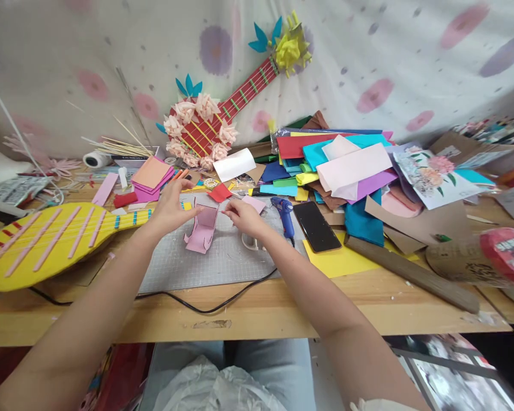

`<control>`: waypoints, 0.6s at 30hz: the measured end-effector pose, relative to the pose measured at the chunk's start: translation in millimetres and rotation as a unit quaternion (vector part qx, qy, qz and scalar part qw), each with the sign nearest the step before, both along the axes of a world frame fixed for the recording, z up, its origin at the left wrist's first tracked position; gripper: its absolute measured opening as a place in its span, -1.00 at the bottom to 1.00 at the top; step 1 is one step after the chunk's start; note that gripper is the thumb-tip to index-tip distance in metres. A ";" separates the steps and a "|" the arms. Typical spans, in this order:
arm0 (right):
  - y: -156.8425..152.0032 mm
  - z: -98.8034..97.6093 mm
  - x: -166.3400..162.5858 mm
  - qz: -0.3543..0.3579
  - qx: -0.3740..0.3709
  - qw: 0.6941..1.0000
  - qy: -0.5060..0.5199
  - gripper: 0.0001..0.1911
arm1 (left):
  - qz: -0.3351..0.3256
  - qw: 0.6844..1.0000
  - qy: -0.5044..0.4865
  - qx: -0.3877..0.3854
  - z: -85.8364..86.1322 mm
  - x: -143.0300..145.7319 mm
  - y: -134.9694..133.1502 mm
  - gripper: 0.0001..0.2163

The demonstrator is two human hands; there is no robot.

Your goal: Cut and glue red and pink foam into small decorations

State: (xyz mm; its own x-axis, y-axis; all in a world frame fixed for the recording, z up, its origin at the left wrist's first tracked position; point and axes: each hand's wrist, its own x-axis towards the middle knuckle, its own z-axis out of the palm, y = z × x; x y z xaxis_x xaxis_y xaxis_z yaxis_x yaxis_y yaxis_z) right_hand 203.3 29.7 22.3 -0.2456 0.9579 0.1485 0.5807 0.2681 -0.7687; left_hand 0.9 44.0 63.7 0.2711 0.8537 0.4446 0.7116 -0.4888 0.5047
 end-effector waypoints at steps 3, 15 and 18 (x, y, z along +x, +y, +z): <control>0.8 0.6 1.0 0.011 0.012 1.000 0.000 -0.88 | -0.092 0.983 -0.073 -0.143 -16.1 -2.2 14.8 -0.52; 0.8 2.6 -0.6 0.035 0.006 0.999 0.041 -0.87 | -0.073 0.961 -0.174 -0.201 -29.7 7.9 7.7 -0.66; 1.2 7.6 -2.8 0.032 0.014 0.999 0.019 -0.91 | -0.060 0.960 -0.181 -0.203 -28.3 9.6 5.5 -0.67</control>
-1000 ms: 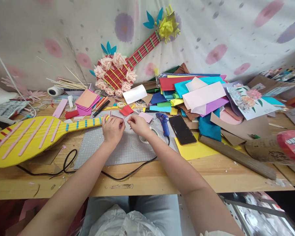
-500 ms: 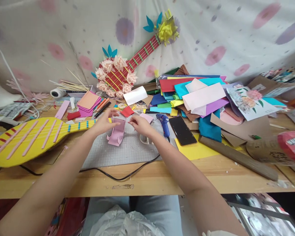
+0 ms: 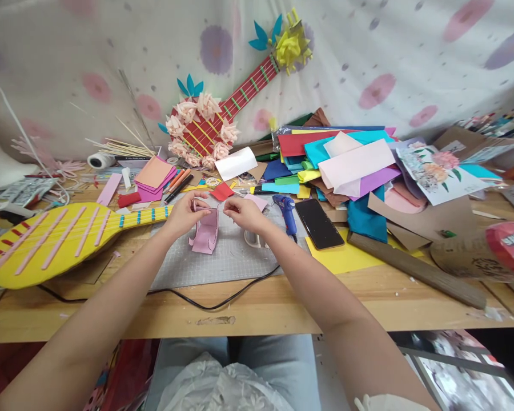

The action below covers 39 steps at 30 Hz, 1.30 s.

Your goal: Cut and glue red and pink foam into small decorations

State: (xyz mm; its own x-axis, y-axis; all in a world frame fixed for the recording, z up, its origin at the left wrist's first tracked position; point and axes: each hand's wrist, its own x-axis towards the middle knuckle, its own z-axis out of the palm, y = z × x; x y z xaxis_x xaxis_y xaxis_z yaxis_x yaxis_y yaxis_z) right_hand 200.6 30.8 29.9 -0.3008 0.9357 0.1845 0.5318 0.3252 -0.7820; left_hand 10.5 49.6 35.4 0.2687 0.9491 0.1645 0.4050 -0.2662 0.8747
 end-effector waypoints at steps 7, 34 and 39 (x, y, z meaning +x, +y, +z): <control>0.4 8.5 -4.2 -0.002 0.002 1.000 -0.028 -0.92 | 0.008 1.000 -0.005 -0.016 0.6 0.5 -1.3 -0.69; 1.9 -0.5 -7.1 0.020 0.029 0.999 -0.022 -0.91 | 0.023 0.997 -0.054 -0.043 -4.8 -4.5 1.2 -0.64; 2.0 4.4 -13.8 0.011 0.044 0.998 -0.045 -0.86 | 0.019 0.997 -0.062 -0.052 -5.9 -2.3 2.9 -0.64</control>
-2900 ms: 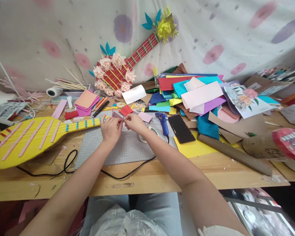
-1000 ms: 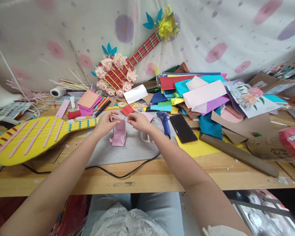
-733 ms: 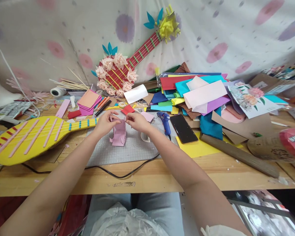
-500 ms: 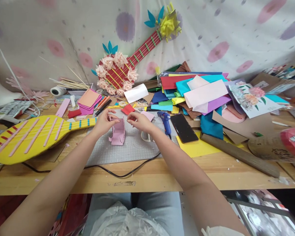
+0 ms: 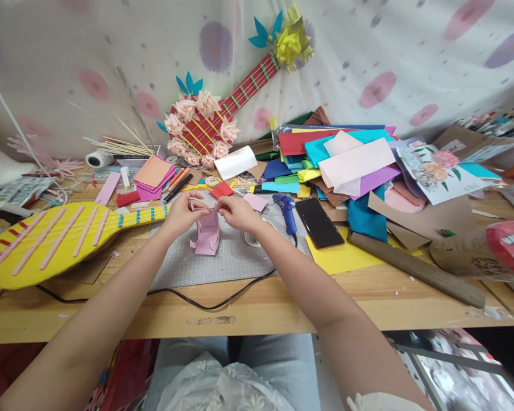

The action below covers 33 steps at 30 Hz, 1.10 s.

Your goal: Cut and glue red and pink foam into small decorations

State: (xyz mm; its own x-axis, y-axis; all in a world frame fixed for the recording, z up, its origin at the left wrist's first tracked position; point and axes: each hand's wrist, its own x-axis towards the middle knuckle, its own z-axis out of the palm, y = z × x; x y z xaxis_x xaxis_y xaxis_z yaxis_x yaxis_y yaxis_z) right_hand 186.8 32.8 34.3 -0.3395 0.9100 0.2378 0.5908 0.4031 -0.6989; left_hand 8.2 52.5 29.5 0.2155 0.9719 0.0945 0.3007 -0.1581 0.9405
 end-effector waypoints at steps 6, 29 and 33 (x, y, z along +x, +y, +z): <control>1.1 -2.5 -0.1 0.011 -0.019 0.999 0.028 -0.90 | 0.006 1.000 -0.008 0.001 -0.7 -2.2 0.8 -0.63; -5.5 -4.8 9.1 -0.026 -0.053 0.994 0.090 -0.86 | 0.030 0.999 -0.011 0.012 -0.5 -3.3 0.9 -0.64; -5.8 -2.7 8.4 -0.026 -0.047 0.995 0.081 -0.87 | 0.029 1.000 -0.010 0.006 -0.6 -3.5 1.6 -0.64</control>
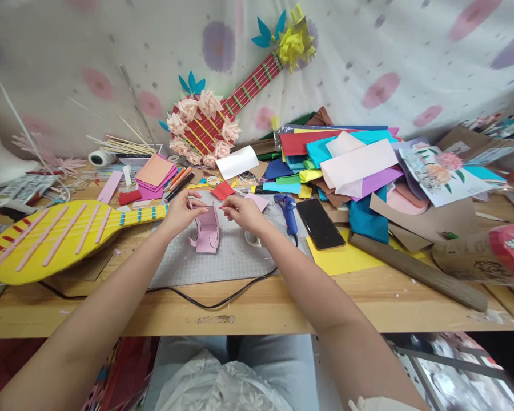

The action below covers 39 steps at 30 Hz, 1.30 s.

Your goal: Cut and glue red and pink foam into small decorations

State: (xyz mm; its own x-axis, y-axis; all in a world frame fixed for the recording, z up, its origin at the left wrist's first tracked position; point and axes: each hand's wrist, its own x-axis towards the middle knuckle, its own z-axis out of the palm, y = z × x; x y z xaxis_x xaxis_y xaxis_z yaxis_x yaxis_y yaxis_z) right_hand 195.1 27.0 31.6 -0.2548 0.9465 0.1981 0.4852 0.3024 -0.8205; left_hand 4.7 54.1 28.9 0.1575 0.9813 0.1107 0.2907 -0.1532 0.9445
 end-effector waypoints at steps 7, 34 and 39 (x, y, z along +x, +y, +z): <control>3.3 -1.1 -3.0 0.018 0.027 0.999 -0.038 -0.89 | -0.012 1.000 -0.003 -0.004 -0.3 1.7 0.6 -0.64; 3.6 -15.2 2.7 0.020 -0.013 1.000 0.003 -0.84 | -0.008 0.998 -0.059 0.001 -0.1 5.0 -5.4 -0.67; 3.6 -14.9 0.9 0.017 -0.017 1.000 0.003 -0.87 | 0.051 0.992 -0.099 -0.053 -0.4 11.3 -5.8 -0.76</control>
